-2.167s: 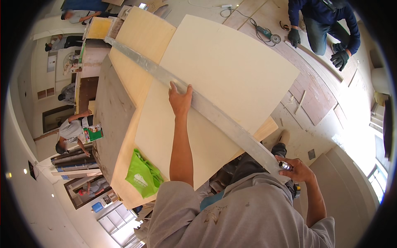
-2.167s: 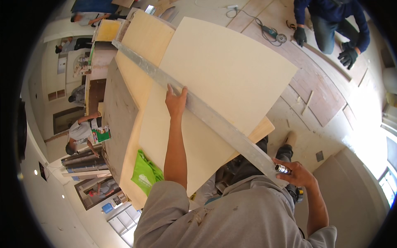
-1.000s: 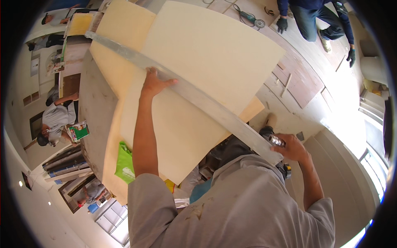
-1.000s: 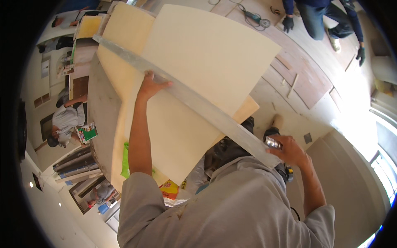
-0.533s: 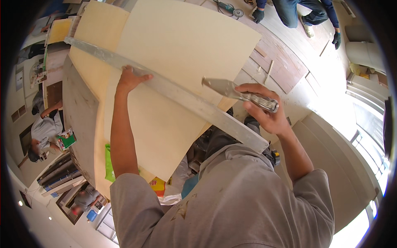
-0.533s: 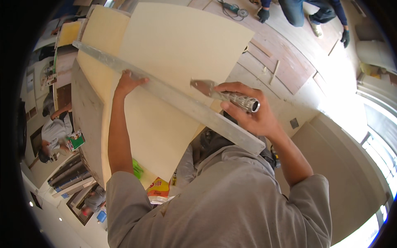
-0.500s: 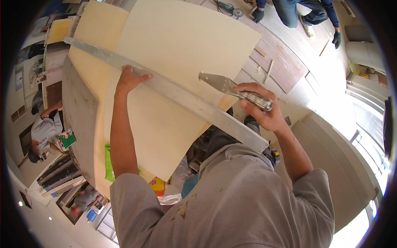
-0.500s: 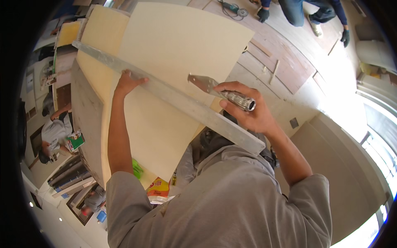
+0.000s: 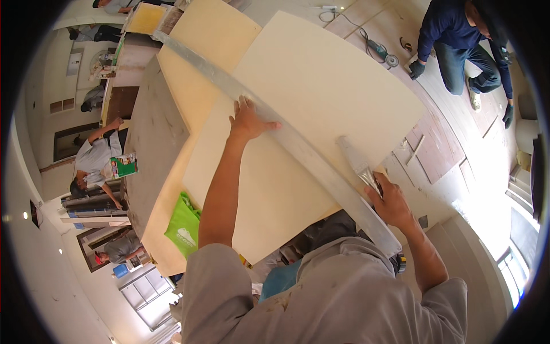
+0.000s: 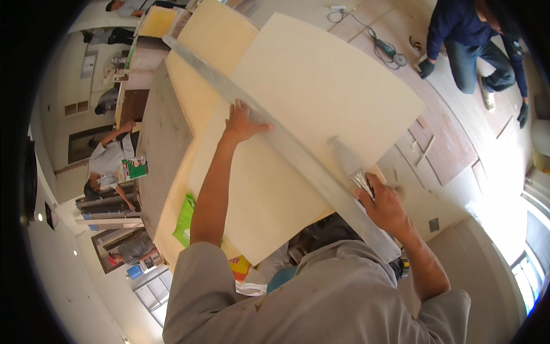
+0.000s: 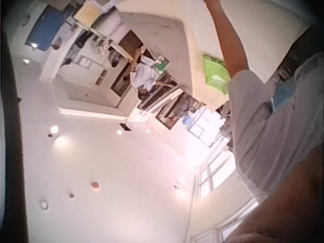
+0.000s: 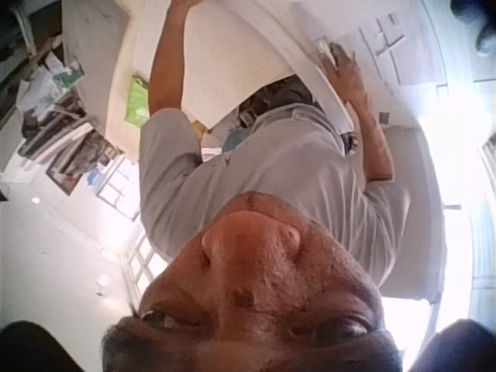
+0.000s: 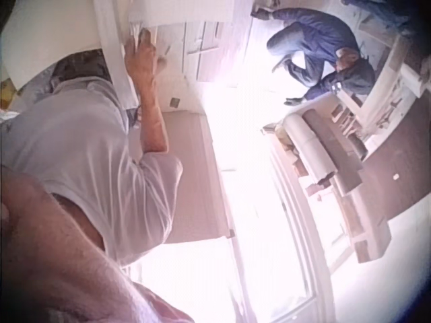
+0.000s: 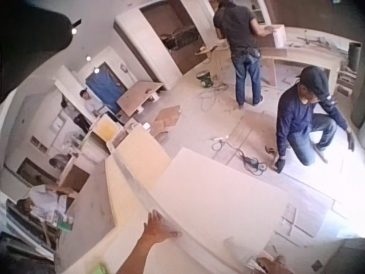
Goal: The person uses a metal straightedge and a utility knife to score a line across a large sheet of plywood. They repeatedly run the knife along the straightedge to deepen the cut line.
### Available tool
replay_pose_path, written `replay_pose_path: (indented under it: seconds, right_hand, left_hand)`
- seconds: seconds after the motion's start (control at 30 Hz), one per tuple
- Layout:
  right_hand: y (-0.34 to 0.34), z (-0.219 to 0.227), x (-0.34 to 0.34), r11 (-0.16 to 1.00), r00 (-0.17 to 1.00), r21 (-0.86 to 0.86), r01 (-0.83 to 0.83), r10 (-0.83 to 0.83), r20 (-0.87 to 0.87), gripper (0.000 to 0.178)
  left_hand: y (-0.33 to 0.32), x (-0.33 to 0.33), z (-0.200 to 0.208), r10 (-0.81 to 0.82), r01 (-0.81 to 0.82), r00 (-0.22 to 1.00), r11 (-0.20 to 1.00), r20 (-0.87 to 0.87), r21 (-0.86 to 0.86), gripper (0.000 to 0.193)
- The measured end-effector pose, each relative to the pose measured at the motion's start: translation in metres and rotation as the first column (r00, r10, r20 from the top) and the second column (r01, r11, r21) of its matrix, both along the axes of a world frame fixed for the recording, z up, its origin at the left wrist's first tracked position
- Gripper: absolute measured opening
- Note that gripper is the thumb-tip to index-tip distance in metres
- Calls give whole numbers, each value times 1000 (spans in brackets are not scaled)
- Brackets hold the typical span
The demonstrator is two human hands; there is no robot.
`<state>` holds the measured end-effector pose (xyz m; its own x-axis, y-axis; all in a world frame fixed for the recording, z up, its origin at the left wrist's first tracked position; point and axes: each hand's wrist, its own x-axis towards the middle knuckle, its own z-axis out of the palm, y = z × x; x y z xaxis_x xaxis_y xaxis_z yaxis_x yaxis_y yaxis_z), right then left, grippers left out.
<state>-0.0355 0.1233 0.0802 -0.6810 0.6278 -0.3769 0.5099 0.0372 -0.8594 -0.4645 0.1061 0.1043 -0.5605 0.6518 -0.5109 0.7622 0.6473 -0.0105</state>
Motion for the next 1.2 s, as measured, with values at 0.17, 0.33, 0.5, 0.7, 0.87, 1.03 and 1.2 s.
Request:
replay_pose_path:
  seconds: [0.17,0.33,0.5,0.7,0.87,1.03,1.2]
  right_hand:
    - [22,3,-65,998,996,-17,-57,56,-72,27]
    - [45,0,-163,992,982,-25,-126,121,-143,27]
    - [7,8,-126,987,986,158,-33,58,-158,16]
    - [-50,6,8,853,994,519,-57,98,-51,22]
    - [-73,6,4,792,995,603,-99,89,47,28]
    - [-77,3,-3,796,995,597,-99,81,56,24]
    - [-80,3,-5,785,996,613,-86,64,58,15]
  left_hand:
    - [-5,4,0,9,-9,1000,1000,16,-29,133]
    - [-3,-1,-13,43,-45,992,999,118,16,135]
    - [-44,-17,-43,44,-143,949,943,313,301,136]
    - [-36,7,-15,104,-154,976,951,191,269,128]
    - [-27,17,1,161,-191,972,965,172,179,126]
    - [-28,17,3,145,-168,980,969,136,179,127]
    - [-32,18,5,160,-192,973,961,169,197,128]
